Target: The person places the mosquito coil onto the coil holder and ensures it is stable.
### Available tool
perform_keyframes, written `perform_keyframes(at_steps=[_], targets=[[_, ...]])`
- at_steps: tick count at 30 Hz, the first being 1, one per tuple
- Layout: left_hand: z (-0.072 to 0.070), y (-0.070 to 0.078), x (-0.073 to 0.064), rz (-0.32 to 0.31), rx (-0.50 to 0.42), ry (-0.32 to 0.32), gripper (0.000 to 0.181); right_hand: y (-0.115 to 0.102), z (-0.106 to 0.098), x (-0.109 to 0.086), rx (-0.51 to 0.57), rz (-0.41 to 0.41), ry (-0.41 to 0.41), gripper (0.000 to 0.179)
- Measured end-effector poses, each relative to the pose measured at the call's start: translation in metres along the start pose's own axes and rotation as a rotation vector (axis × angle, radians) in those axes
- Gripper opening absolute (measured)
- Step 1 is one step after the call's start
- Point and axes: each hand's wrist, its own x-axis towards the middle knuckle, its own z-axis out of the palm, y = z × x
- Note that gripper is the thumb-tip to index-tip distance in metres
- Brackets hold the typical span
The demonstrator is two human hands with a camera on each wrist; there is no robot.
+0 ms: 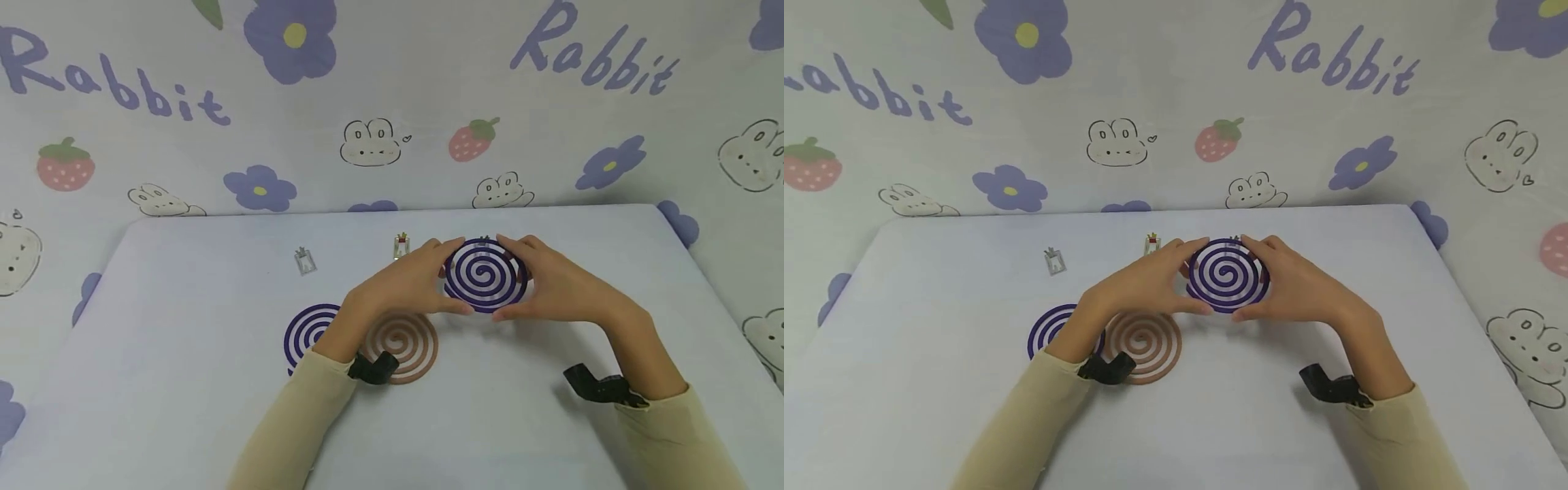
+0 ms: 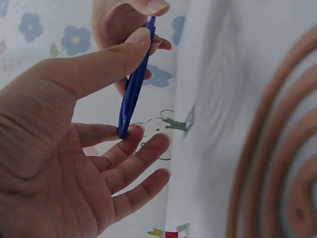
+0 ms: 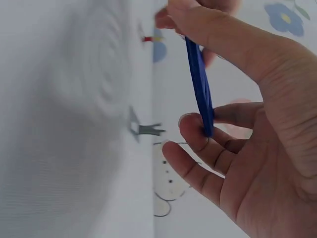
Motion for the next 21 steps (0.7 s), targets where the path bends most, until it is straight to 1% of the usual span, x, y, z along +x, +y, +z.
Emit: perform_keyframes(at_steps=[2,5,7,10,11,15,18,21], targets=[[-0.005,0.000,0.008,0.007,-0.064,-0.004,0.111,0.004,-0.008,0.004,0.008,-0.004,0.000,0.123],[-0.012,-0.001,0.018,0.015,-0.126,0.005,0.107,0.007,-0.016,0.012,0.024,0.004,-0.003,0.122],[-0.016,-0.001,0.026,0.026,-0.181,0.033,0.099,0.009,-0.021,0.019,0.043,0.026,0.001,0.120],[-0.018,-0.002,0.037,0.017,-0.277,0.086,0.088,0.014,-0.026,0.028,0.101,0.041,0.009,0.120],[-0.018,-0.002,0.040,0.010,-0.310,0.106,0.084,0.016,-0.027,0.030,0.126,0.046,0.006,0.120],[-0.013,-0.002,0.050,-0.054,-0.468,0.173,0.074,0.024,-0.028,0.038,0.216,0.069,-0.018,0.122],[-0.008,-0.001,0.057,-0.091,-0.608,0.211,0.071,0.029,-0.029,0.040,0.232,0.112,-0.014,0.121],[-0.005,0.001,0.061,-0.102,-0.711,0.263,0.069,0.032,-0.030,0.042,0.242,0.129,0.001,0.119]])
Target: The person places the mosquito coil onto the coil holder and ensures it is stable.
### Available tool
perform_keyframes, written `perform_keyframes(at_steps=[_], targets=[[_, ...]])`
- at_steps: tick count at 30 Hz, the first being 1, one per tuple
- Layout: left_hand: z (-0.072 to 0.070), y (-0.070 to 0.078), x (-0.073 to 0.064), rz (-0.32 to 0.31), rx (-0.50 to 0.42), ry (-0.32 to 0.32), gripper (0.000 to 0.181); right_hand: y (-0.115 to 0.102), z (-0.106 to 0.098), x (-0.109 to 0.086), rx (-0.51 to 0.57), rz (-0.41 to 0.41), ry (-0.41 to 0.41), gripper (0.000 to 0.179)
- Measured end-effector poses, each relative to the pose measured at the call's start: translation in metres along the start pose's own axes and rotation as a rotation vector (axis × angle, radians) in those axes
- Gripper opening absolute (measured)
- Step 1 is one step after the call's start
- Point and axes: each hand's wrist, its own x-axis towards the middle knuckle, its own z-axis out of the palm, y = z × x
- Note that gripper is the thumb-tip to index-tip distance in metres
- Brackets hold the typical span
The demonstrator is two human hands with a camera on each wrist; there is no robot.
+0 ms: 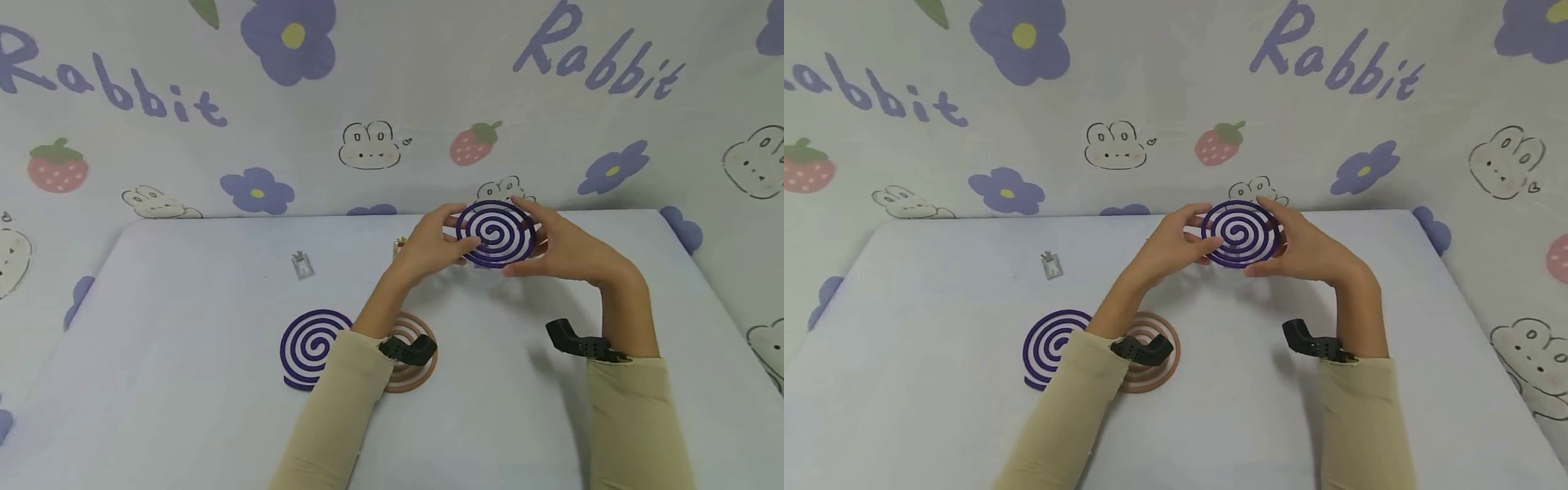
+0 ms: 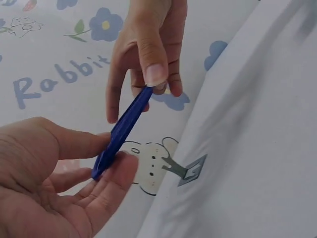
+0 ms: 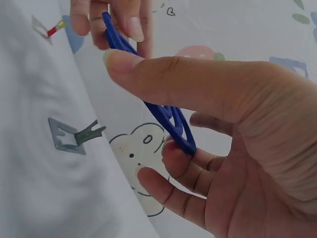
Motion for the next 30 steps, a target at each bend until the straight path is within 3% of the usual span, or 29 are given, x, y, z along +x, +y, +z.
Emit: perform_keyframes(at_steps=[5,15,22,26,30], targets=[[0.005,-0.005,0.002,0.020,-0.057,0.072,0.069,0.002,0.002,0.004,0.023,0.007,0.014,0.110],[0.013,-0.020,0.009,-0.061,-0.178,0.158,0.062,0.013,0.023,0.022,0.091,0.061,0.162,0.073],[0.014,-0.018,0.013,-0.085,-0.241,0.166,0.059,0.016,0.038,0.035,0.366,0.142,0.268,0.073],[0.014,-0.019,0.015,-0.088,-0.270,0.140,0.061,0.018,0.042,0.039,0.533,0.210,0.322,0.072],[0.018,-0.023,0.018,-0.094,-0.309,0.111,0.061,0.021,0.044,0.041,0.627,0.261,0.342,0.071]])
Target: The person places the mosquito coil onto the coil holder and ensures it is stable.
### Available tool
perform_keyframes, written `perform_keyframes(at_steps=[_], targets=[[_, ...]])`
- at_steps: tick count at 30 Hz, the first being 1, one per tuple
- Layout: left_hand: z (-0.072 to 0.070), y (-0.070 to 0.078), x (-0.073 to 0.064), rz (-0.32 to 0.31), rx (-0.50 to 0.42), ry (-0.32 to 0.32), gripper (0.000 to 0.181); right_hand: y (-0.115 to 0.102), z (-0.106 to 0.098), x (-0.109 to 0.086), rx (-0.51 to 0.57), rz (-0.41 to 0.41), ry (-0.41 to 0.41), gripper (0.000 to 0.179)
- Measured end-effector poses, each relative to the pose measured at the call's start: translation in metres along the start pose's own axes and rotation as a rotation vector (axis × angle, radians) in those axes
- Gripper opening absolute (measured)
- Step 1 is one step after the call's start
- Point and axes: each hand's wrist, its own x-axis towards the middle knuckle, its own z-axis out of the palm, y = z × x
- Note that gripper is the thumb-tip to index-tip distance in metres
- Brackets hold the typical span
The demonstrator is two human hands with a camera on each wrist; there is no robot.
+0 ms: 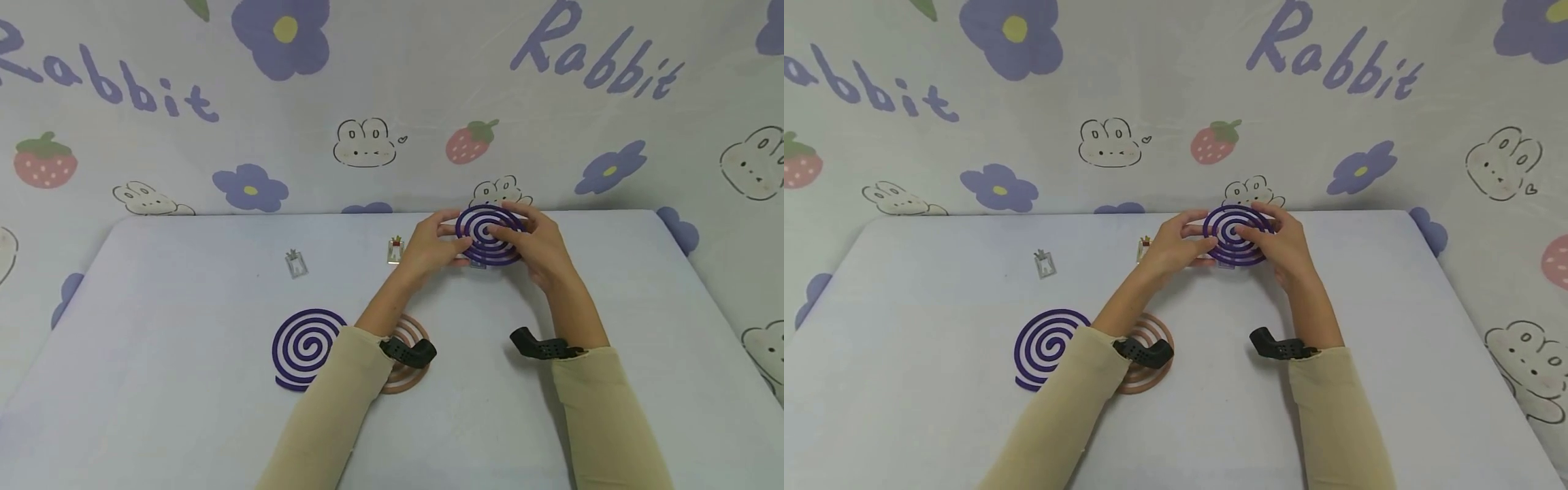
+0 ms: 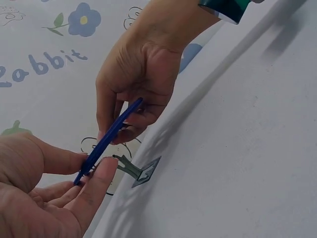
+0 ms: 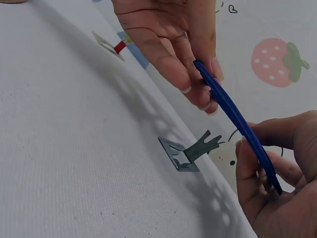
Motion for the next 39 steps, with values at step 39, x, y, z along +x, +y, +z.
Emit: perform_keyframes(at_steps=[39], targets=[[0.007,-0.010,0.002,-0.073,0.047,0.013,0.061,0.012,0.000,0.007,-0.084,-0.032,-0.080,0.067]])
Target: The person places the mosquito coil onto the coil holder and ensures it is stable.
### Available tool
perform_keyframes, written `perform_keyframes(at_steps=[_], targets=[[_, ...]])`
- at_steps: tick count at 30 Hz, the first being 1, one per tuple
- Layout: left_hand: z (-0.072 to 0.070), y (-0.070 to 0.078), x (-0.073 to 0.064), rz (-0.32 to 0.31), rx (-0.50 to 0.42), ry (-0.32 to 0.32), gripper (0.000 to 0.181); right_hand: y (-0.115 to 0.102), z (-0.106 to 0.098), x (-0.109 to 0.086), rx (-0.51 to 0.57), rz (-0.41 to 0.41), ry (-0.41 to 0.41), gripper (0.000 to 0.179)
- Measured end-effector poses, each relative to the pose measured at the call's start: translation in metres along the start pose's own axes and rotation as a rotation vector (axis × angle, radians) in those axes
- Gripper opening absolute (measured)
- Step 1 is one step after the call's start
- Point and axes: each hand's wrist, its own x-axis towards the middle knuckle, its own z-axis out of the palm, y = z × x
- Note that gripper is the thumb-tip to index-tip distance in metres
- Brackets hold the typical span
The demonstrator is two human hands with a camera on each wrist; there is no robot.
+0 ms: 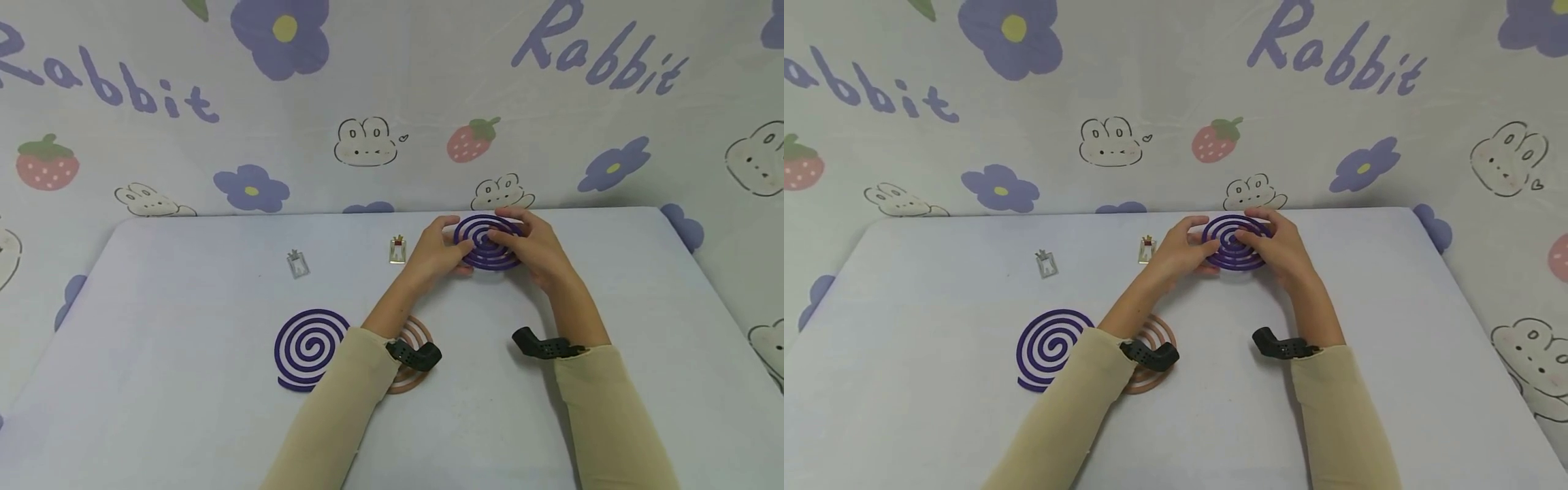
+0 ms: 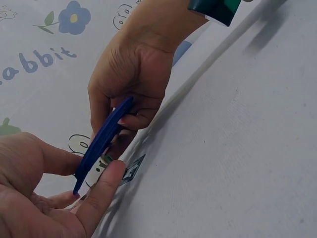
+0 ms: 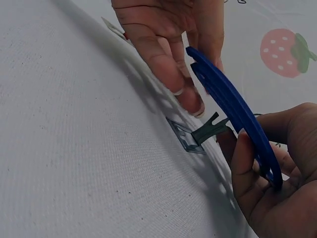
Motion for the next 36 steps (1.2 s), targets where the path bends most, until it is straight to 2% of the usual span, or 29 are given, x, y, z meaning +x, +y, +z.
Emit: perform_keyframes(at_steps=[9,17,28,36], targets=[[0.0017,-0.0039,0.0020,-0.012,0.039,0.037,0.062,-0.0025,0.0022,-0.0017,-0.033,-0.054,-0.065,0.067],[0.0022,-0.0031,0.0002,0.009,0.166,0.089,0.061,-0.0043,0.0024,-0.0034,-0.057,-0.073,-0.077,0.064],[0.0048,-0.0014,-0.0016,-0.050,0.143,0.056,0.061,-0.0049,0.0013,-0.0041,-0.091,-0.063,-0.084,0.064],[0.0041,-0.0044,-0.0013,-0.021,0.140,0.079,0.060,-0.0053,0.0014,-0.0043,-0.091,-0.068,-0.089,0.063]])
